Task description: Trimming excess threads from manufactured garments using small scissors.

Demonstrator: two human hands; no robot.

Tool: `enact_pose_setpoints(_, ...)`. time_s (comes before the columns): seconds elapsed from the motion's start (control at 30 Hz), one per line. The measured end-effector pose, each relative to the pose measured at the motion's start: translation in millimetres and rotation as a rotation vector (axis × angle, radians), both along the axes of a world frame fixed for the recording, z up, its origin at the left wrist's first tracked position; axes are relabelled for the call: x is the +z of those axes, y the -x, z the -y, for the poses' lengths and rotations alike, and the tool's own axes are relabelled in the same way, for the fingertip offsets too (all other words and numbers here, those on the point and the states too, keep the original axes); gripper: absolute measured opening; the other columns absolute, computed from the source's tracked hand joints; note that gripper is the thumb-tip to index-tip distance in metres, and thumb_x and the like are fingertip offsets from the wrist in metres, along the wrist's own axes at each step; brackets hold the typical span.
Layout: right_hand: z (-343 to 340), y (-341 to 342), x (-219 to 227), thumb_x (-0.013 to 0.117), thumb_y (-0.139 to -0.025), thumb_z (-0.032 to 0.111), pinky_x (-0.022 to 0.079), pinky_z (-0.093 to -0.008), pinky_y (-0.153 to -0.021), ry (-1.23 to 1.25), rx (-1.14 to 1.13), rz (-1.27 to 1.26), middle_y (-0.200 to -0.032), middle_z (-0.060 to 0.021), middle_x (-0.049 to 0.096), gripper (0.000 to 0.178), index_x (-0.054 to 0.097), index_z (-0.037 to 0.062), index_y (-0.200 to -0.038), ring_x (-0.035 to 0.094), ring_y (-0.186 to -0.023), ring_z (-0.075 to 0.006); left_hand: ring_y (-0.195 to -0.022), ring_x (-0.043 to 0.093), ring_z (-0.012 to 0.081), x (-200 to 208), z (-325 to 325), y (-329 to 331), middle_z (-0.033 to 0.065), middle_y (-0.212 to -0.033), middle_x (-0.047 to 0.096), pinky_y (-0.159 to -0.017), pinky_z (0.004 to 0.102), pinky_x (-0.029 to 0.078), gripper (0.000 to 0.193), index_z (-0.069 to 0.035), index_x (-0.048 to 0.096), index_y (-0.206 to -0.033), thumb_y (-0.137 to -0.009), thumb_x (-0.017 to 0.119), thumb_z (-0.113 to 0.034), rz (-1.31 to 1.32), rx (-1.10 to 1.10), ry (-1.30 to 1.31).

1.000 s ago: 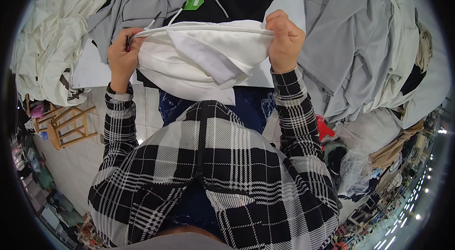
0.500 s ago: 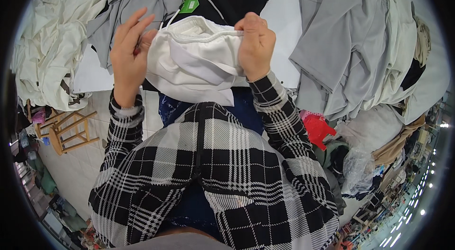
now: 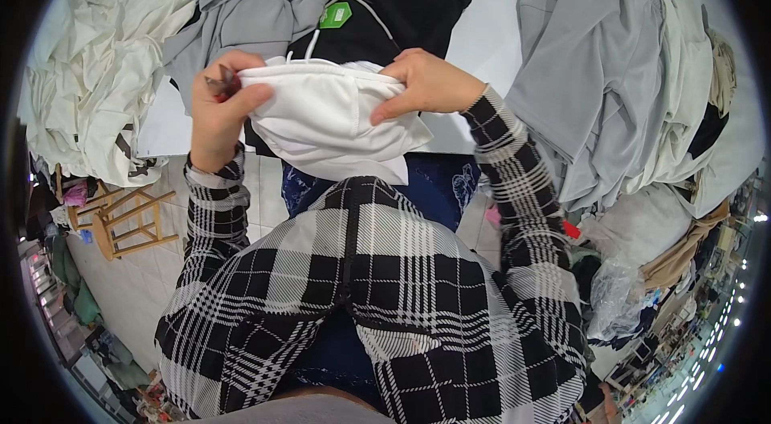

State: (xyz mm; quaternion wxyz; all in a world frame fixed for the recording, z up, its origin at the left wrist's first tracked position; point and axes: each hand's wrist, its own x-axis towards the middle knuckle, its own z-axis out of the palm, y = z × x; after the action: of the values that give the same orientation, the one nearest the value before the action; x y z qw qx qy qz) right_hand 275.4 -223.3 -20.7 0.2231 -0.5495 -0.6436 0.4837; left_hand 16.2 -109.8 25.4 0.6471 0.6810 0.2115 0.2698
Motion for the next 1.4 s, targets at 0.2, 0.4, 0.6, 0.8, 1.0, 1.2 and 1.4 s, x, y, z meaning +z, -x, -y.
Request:
enact_pose_setpoints(0.2, 15.2, -23.1, 42.5, 0.077, -0.068, 0.04, 0.037, -0.0287, -0.067, -0.442, -0.145, 0.235, -0.065, -0.0017, 0.05, 0.039, 0.061, 0.0052, -0.076, 0.04, -0.074, -0.0188, -0.063, 0.047, 0.0024, -4.8, -24.8, 30.9, -0.0035, -0.074, 0.058, -0.056, 0.0154, 0.035, 0.015, -0.002, 0.062, -0.089, -0.082, 0.067, -0.014, -0.14, 0.213, -0.215)
enact_pose_setpoints(0.4, 19.6, -20.1, 32.2, 0.068, -0.08, 0.027, 0.04, -0.0287, -0.064, -0.478, -0.279, 0.136, -0.07, -0.0024, 0.055, 0.022, 0.065, 0.0053, -0.084, 0.044, -0.077, -0.0161, -0.062, 0.046, 0.0017, -11.1, -33.0, 27.7, -0.0039, -0.072, 0.058, -0.053, 0.0156, 0.036, 0.022, -0.002, 0.064, -0.088, -0.073, 0.076, -0.013, -0.204, 0.231, -0.39)
enact_pose_setpoints(0.6, 25.2, -18.4, 31.5, 0.075, -0.073, 0.026, 0.04, -0.0254, -0.065, -0.285, -0.367, 0.016, -0.076, -0.0015, 0.057, 0.024, 0.067, 0.0045, -0.083, 0.048, -0.077, -0.0127, -0.063, 0.048, 0.0026, -19.8, -40.3, 28.0, -0.0029, -0.076, 0.06, -0.055, 0.016, 0.037, 0.021, -0.003, 0.064, -0.089, -0.074, 0.075, -0.01, -0.217, 0.234, -0.406)
enact_pose_setpoints(0.8, 29.4, -12.5, 92.8, 0.078, -0.069, 0.017, 0.039, -0.0272, -0.076, -0.365, 0.224, -0.39, -0.06, -0.0018, 0.06, 0.022, 0.065, 0.0003, -0.075, 0.052, -0.063, -0.0121, -0.07, 0.059, 0.0188, 69.2, -35.2, 45.0, 0.0138, -0.083, 0.063, -0.064, 0.0261, 0.048, 0.012, 0.001, 0.062, -0.089, -0.078, 0.063, 0.003, 0.477, 0.52, -0.763)
enact_pose_setpoints(1.0, 41.9, -43.1, 105.9, 0.081, -0.067, 0.013, 0.049, -0.023, -0.066, -0.186, -0.062, -0.185, -0.083, -0.0054, 0.065, 0.033, 0.064, -0.0025, -0.091, 0.061, -0.076, -0.0111, -0.066, 0.049, 0.0043, 79.8, -89.5, 49.8, -0.0003, -0.081, 0.06, -0.06, 0.0157, 0.038, 0.015, -0.003, 0.065, -0.093, -0.083, 0.068, -0.013, 0.276, 0.871, -0.845)
enact_pose_setpoints(1.2, 56.3, -69.4, 70.5, 0.087, -0.054, 0.018, 0.043, -0.0234, -0.078, -0.065, -0.29, -0.003, -0.093, -0.0035, 0.056, 0.056, 0.061, -0.002, -0.099, 0.054, -0.088, -0.0106, -0.067, 0.046, 0.0024, -25.4, -124.1, 39.0, -0.0045, -0.08, 0.057, -0.063, 0.0148, 0.037, 0.019, 0.0, 0.063, -0.093, -0.08, 0.072, -0.01, 0.053, 0.546, -0.564)
enact_pose_setpoints(1.4, 58.2, -89.3, 30.1, 0.064, -0.084, 0.03, 0.045, -0.0227, -0.073, -0.319, -0.439, -0.214, -0.089, -0.0022, 0.061, 0.035, 0.061, -0.0014, -0.1, 0.055, -0.08, -0.0092, -0.068, 0.047, 0.0029, -59.0, -126.1, 31.7, -0.0045, -0.079, 0.058, -0.064, 0.0147, 0.037, 0.019, -0.001, 0.063, -0.091, -0.08, 0.072, -0.013, -0.025, 0.498, -0.459)
